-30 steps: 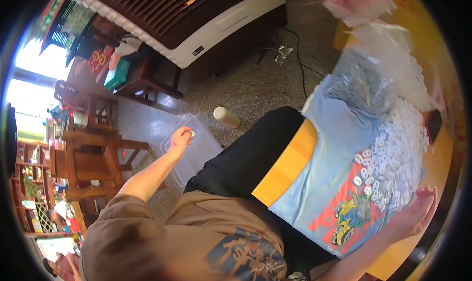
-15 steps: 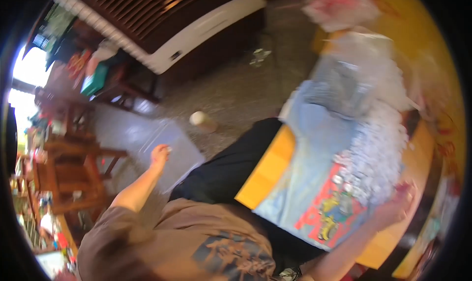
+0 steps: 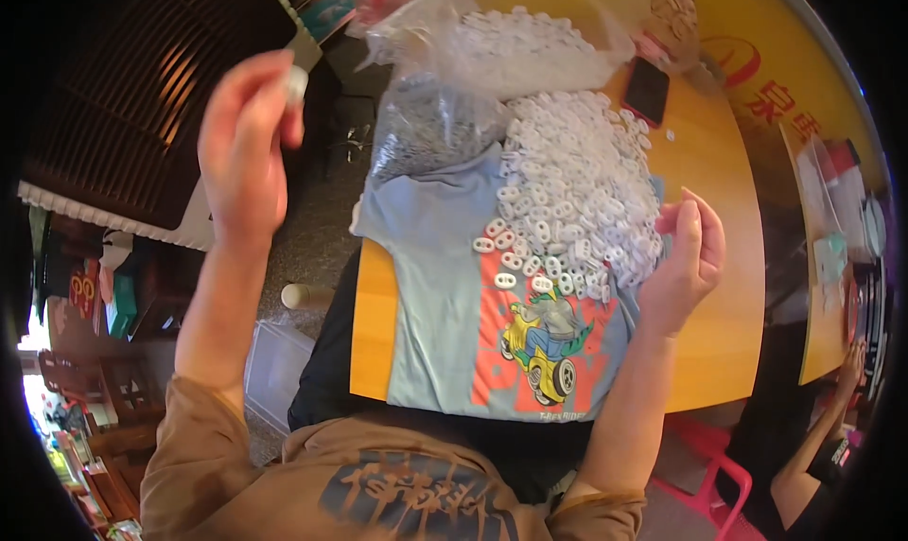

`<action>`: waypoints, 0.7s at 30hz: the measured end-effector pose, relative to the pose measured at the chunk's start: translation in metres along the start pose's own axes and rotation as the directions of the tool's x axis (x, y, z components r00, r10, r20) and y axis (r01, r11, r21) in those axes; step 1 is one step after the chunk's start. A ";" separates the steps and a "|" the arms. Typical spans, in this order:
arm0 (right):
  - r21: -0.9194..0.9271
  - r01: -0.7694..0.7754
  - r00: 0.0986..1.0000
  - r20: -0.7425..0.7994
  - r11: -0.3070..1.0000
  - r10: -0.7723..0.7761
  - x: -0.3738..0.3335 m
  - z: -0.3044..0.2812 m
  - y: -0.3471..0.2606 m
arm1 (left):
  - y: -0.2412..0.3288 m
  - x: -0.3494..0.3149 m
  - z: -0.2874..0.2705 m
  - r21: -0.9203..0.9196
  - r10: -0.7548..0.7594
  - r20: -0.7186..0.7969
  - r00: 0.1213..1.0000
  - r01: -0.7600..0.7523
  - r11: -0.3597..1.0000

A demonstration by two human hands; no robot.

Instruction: Assembling small white plastic components manually by snapping them together.

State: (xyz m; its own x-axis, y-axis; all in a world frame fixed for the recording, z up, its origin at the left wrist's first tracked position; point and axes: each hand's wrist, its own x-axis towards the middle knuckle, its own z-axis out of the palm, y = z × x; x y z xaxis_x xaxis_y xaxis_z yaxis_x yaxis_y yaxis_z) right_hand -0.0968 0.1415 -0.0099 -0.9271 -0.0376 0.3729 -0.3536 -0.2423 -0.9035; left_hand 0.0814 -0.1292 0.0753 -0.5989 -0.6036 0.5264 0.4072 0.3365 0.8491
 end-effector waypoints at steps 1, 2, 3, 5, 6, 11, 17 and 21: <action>-0.011 -0.004 1.000 -0.011 1.000 0.004 0.001 0.001 0.000 | -0.002 0.022 0.016 0.020 0.135 0.084 0.987 -0.137 0.990; -0.034 0.007 1.000 0.000 0.999 -0.007 0.000 0.003 0.001 | -0.008 0.042 0.031 0.124 0.209 0.089 0.974 -0.219 0.968; -0.059 0.019 1.000 0.013 0.998 -0.018 0.000 0.003 0.000 | -0.002 0.053 0.055 0.292 0.324 0.099 0.941 -0.339 0.894; -0.087 -0.001 1.000 -0.005 0.996 0.001 0.000 0.000 0.003 | 0.006 0.073 0.097 0.449 0.348 0.162 0.923 -0.383 0.807; -0.097 -0.004 1.000 0.015 0.995 0.006 0.000 0.003 0.001 | 0.007 0.082 0.104 0.473 0.268 0.190 0.945 -0.327 0.818; -0.071 -0.006 0.997 0.075 0.997 0.011 -0.002 0.012 -0.003 | -0.027 0.104 0.105 0.528 0.702 0.527 0.479 -0.832 0.171; -0.038 0.025 0.998 0.058 0.999 -0.023 0.000 -0.003 -0.003 | -0.037 -0.038 0.092 0.340 0.153 0.757 0.635 -0.582 0.739; 0.011 0.048 0.989 0.138 0.999 -0.049 0.001 0.003 -0.004 | -0.043 -0.086 0.077 0.422 -0.093 0.808 0.581 -0.461 0.781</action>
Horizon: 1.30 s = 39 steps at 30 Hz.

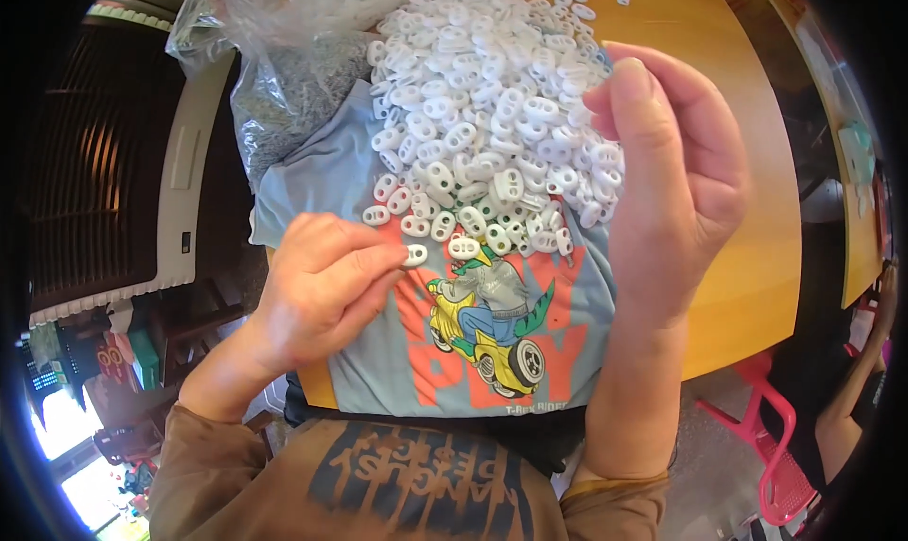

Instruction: Assembling small white plastic components manually by snapping them together.

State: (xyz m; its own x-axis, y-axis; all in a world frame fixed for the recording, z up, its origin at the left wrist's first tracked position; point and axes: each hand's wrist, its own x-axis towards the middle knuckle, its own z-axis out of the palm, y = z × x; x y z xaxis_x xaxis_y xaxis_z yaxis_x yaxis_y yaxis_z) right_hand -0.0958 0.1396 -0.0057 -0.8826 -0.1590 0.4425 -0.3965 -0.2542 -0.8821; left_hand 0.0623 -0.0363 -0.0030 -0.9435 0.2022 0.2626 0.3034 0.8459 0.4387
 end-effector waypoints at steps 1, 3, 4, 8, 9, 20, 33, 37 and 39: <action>-0.008 -0.001 1.000 -0.004 1.000 0.001 -0.001 -0.001 0.001 | 0.000 -0.002 0.005 0.022 -0.029 -0.017 0.999 0.029 0.999; 0.007 -0.058 0.998 -0.008 0.998 0.058 -0.003 0.000 0.001 | 0.001 -0.003 0.009 0.044 -0.051 -0.037 0.998 0.052 0.998; 0.023 -0.071 0.997 0.001 0.997 0.071 -0.002 0.000 0.002 | 0.001 -0.003 0.010 0.042 -0.057 -0.058 0.997 0.059 0.997; 0.008 -0.085 0.996 0.018 0.996 0.085 -0.003 -0.002 0.004 | 0.000 0.002 0.011 0.038 -0.091 -0.076 0.993 0.094 0.995; 0.006 -0.090 0.996 0.022 0.996 0.090 -0.003 -0.003 0.004 | 0.000 0.003 0.012 0.037 -0.089 -0.075 0.993 0.092 0.995; 0.011 -0.127 0.991 0.047 0.992 0.126 -0.001 -0.002 0.004 | -0.018 0.026 0.011 0.146 0.020 0.002 1.000 -0.020 0.989; -0.142 -0.244 0.887 0.367 0.959 0.280 -0.004 -0.014 -0.020 | -0.021 0.037 0.008 0.224 0.080 0.084 0.993 -0.097 0.970; -0.124 -0.246 0.912 0.307 0.961 0.273 -0.003 -0.016 -0.012 | -0.016 0.035 0.014 0.109 0.040 -0.076 0.996 -0.031 0.994; -0.116 -0.244 0.939 0.220 0.963 0.264 0.000 -0.017 -0.009 | -0.011 0.036 0.014 0.063 0.010 -0.136 0.991 -0.001 0.998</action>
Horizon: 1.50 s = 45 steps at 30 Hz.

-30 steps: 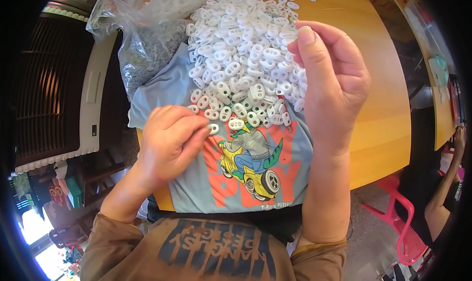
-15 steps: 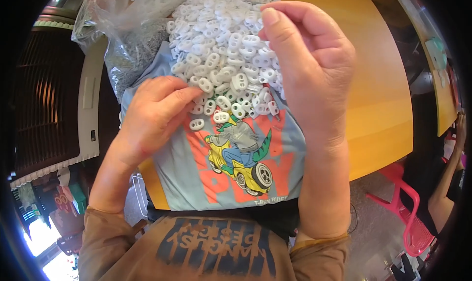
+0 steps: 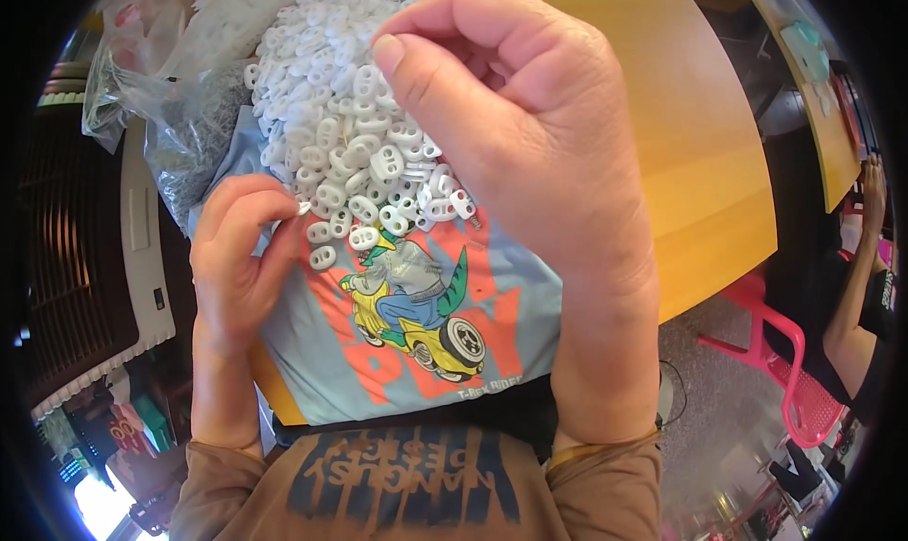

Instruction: Assembling small white plastic components manually by snapping them together.

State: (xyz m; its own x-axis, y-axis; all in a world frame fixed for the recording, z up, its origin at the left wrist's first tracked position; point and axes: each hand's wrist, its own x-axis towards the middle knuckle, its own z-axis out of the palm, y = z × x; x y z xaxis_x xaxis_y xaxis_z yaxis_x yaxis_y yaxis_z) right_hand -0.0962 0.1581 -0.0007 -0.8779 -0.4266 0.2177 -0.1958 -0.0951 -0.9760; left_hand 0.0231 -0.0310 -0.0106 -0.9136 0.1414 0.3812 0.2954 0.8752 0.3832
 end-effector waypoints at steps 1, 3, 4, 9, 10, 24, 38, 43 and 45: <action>0.000 0.001 1.000 0.001 1.000 -0.001 0.000 -0.001 -0.001 | 0.004 0.002 0.000 -0.080 -0.006 -0.035 0.999 0.003 0.997; 0.021 -0.085 0.993 0.089 0.996 0.083 -0.001 -0.004 -0.006 | 0.014 0.010 -0.002 -0.163 -0.013 -0.070 0.997 0.002 0.987; -0.091 -0.125 0.972 0.186 0.988 0.141 -0.002 -0.008 -0.010 | 0.022 0.016 -0.005 -0.282 -0.067 -0.079 0.995 0.042 0.959; -0.476 -0.120 0.802 0.471 0.871 0.368 -0.019 -0.033 -0.031 | 0.050 0.031 0.003 -0.722 -0.338 0.049 0.940 0.267 0.638; -0.533 -0.048 0.823 0.458 0.845 0.337 -0.024 -0.034 -0.034 | 0.050 0.029 0.011 -0.811 -0.381 0.082 0.921 0.284 0.512; -0.834 0.162 0.930 0.309 0.528 0.202 -0.054 -0.010 -0.037 | 0.040 0.022 0.025 -0.907 -0.366 0.225 0.903 0.331 0.260; -0.813 0.006 0.922 0.230 0.582 0.312 -0.058 -0.015 -0.022 | 0.041 0.021 0.020 -0.885 -0.211 0.456 0.865 0.416 -0.210; -0.735 -0.114 0.889 0.226 0.668 0.399 -0.055 -0.020 -0.017 | 0.041 0.022 0.019 -0.858 -0.247 0.508 0.825 0.458 -0.233; -0.674 -0.145 0.900 0.214 0.725 0.380 -0.055 -0.023 -0.017 | 0.038 0.024 0.019 -0.856 -0.240 0.514 0.824 0.473 -0.210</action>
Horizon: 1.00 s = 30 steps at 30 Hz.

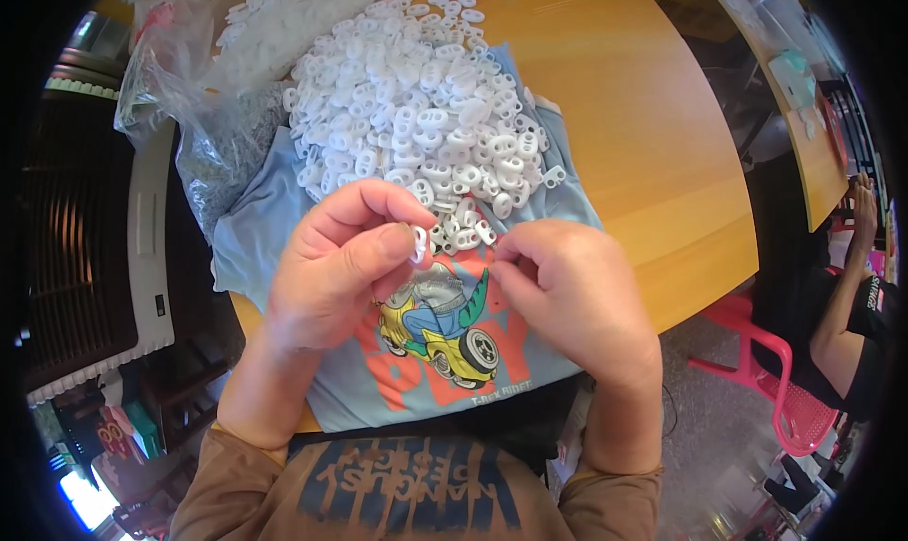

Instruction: Assembling small white plastic components manually by snapping them together.

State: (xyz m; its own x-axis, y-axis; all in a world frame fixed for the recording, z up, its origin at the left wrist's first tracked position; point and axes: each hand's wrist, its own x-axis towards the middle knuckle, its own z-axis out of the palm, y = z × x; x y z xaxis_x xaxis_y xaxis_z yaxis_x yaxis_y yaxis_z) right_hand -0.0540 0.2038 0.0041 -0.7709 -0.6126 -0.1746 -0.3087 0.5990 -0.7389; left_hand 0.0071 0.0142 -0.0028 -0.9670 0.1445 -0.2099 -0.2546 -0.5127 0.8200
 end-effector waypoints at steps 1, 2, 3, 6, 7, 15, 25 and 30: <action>0.002 -0.005 1.000 0.005 1.000 0.005 -0.001 0.000 0.000 | 0.001 0.000 0.002 -0.018 0.013 -0.009 1.000 -0.014 1.000; -0.001 0.013 1.000 -0.019 1.000 -0.013 0.000 0.000 0.000 | 0.001 0.000 0.001 -0.019 0.010 -0.012 1.000 -0.011 1.000; -0.004 0.030 0.999 -0.043 1.000 -0.031 0.000 0.000 0.000 | 0.001 0.000 0.000 -0.015 0.009 -0.018 1.000 -0.010 1.000; -0.048 0.037 0.997 -0.062 0.998 -0.040 0.000 0.003 0.000 | 0.000 0.001 0.000 -0.002 -0.001 -0.041 0.999 0.001 1.000; -0.046 0.036 0.997 -0.061 0.998 -0.039 0.000 0.002 0.000 | 0.000 0.001 0.000 0.008 -0.008 -0.057 0.998 0.008 1.000; -0.278 0.071 0.986 -0.125 0.958 -0.109 -0.005 0.011 -0.007 | -0.005 0.000 -0.001 0.040 0.030 -0.020 0.999 -0.029 0.999; -0.202 0.085 0.989 -0.102 0.976 -0.107 -0.001 0.008 0.003 | -0.003 0.001 0.000 0.046 0.051 -0.028 0.998 -0.050 0.998; 0.016 0.076 0.986 -0.151 0.997 -0.072 -0.005 0.006 0.009 | -0.003 0.001 -0.001 0.039 0.033 -0.051 0.998 -0.032 0.999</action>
State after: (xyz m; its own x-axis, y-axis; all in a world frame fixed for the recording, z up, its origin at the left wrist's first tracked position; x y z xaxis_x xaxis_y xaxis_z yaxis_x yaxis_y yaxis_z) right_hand -0.0499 0.2094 -0.0055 -0.8219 -0.5693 -0.0203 -0.3569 0.5424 -0.7605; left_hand 0.0065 0.0150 -0.0066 -0.9743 0.0839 -0.2092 -0.2233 -0.4835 0.8464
